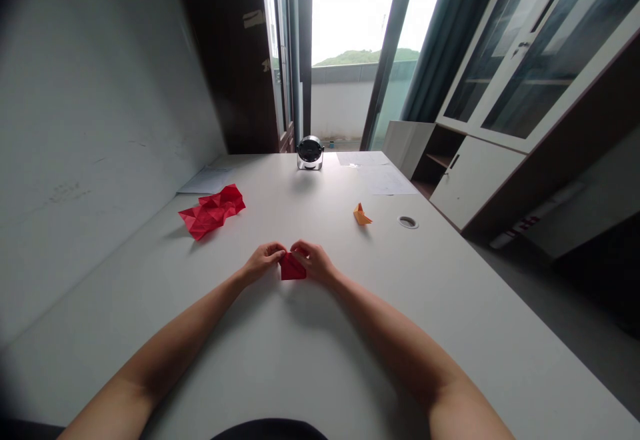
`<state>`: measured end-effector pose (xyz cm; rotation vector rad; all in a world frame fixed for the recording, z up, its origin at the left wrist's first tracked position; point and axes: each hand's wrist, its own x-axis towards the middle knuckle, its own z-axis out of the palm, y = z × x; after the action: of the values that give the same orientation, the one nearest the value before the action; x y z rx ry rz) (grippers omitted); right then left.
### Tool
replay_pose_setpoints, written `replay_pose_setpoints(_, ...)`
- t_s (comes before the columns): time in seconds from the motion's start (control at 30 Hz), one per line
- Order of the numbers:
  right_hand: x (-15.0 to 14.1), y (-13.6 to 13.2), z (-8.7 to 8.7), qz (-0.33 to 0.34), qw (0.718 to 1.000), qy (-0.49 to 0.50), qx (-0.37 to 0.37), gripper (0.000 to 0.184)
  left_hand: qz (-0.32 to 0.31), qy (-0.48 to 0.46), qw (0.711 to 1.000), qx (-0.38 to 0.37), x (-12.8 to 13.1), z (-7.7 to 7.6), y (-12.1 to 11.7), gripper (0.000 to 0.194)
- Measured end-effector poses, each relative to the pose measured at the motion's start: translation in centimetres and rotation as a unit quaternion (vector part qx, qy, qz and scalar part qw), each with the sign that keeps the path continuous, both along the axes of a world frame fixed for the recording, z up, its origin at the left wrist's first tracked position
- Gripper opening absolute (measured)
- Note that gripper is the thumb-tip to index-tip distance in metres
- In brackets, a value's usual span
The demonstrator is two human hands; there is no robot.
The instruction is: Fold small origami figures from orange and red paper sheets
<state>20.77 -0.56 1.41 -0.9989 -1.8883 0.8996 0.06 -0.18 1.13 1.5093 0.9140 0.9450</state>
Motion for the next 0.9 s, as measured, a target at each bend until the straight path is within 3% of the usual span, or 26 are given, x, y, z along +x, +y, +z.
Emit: replay_pose_setpoints(0.9,-0.02,0.09,0.25,-0.007,0.999,-0.046,-0.005,0.02,-0.01,0.01,1.0,0.004,-0.05,0.32,-0.24,0.026)
